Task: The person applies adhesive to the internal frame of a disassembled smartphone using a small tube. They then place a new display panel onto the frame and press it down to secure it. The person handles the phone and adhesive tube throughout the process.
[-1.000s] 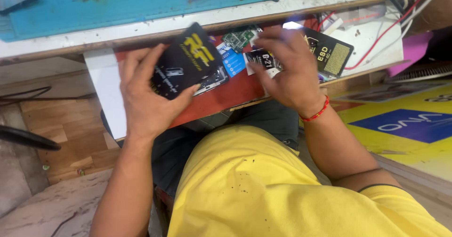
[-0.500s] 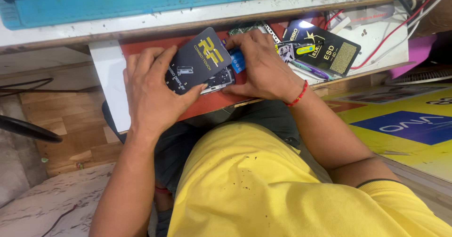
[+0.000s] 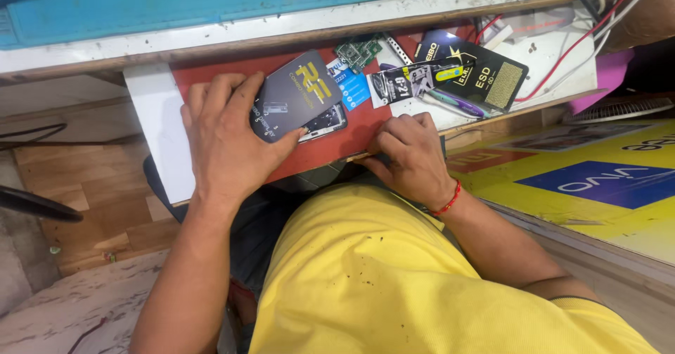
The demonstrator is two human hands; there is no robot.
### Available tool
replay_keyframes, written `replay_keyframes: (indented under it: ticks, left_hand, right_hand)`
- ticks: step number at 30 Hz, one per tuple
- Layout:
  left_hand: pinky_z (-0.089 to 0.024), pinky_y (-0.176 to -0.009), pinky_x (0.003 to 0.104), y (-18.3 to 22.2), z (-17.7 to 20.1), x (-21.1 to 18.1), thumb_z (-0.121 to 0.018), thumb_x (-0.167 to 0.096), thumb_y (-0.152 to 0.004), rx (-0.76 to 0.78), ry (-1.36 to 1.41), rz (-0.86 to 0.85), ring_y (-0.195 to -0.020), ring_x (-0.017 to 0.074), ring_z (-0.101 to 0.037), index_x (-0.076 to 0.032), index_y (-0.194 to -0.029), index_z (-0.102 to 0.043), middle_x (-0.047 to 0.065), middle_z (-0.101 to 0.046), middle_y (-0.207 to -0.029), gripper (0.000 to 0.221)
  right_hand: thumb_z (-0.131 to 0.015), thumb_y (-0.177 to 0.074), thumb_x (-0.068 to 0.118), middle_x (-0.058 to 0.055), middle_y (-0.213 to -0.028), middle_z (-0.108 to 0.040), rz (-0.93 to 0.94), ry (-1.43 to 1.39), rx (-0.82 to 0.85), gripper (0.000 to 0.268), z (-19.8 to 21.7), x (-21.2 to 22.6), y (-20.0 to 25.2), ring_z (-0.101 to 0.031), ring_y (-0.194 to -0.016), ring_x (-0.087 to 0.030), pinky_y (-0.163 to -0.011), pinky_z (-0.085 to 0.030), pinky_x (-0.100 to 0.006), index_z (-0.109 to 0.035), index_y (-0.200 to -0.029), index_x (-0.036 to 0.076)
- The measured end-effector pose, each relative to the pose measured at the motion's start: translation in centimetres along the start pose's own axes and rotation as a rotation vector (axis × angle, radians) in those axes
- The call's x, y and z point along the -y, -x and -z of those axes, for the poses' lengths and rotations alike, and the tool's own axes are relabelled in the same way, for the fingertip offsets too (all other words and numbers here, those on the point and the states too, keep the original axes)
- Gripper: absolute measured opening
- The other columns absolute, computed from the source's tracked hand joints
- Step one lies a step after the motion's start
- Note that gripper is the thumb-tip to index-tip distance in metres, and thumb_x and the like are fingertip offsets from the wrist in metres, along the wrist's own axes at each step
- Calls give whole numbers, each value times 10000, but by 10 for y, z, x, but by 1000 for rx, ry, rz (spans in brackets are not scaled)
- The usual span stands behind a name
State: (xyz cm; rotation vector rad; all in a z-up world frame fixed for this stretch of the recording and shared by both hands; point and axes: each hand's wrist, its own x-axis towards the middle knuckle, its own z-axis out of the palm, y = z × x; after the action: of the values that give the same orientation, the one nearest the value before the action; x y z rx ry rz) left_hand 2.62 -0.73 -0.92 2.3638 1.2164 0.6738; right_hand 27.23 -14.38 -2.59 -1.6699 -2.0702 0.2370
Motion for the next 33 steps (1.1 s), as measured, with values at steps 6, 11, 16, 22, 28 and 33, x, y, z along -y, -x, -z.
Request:
replay_keyframes:
  ticks: [6, 11, 16, 22, 28, 33]
  left_hand:
    - [-397, -979, 473, 2, 2, 1, -965, -387, -635, 24, 2, 31, -1130, 317, -502, -34, -1273, -705, 84, -622, -1210, 773]
    - [-389, -960, 478, 2, 2, 2, -961, -395, -629, 46, -6, 38, -1124, 313, -499, -49, -1270, -712, 70, -618, -1209, 770]
    - [-387, -956, 474, 5, 2, 1, -959, -409, -659, 56, -25, 46, -1121, 316, -490, -50, -1275, -710, 84, -592, -1227, 756]
    - [-391, -957, 472, 3, 4, 1, -956, -425, -655, 78, -30, 41, -1121, 321, -486, -50, -1278, -708, 94, -583, -1223, 768]
    - [-393, -966, 477, 4, 6, 1, -950, -465, -652, 112, -46, 44, -1137, 321, -479, -48, -1312, -692, 105, -579, -1239, 822]
    - [-435, -994, 485, 15, 7, -5, -955, -458, -784, -103, -36, -129, -1145, 333, -530, -21, -1285, -689, 127, -583, -1233, 716]
  right_hand:
    - [-915, -699, 210, -18, -840, -553, -8, -70, 12, 329, 4, 2, 3, -554, -787, -244, -772, -353, -421, -623, -837, 147]
    - [-908, -682, 183, -14, -851, -564, -10, -59, 33, 308, 2, 1, 5, -567, -804, -245, -761, -368, -419, -647, -842, 146]
    - [-911, -700, 194, -21, -901, -595, 3, -50, 24, 307, 3, 1, 7, -576, -839, -254, -759, -403, -410, -658, -864, 136]
    - [-908, -706, 205, -42, -909, -628, 8, -82, 12, 303, 6, 1, 3, -599, -845, -268, -741, -430, -417, -666, -864, 115]
    - [-868, -896, 136, -37, -1015, -701, -77, -153, -83, 228, 27, -5, -6, -656, -924, -254, -797, -493, -379, -681, -1023, 105]
    - [-808, -755, 51, -168, -1130, -676, -30, 132, -30, 475, 58, -30, -31, -591, -1008, -354, -863, -483, -451, -657, -1202, -6]
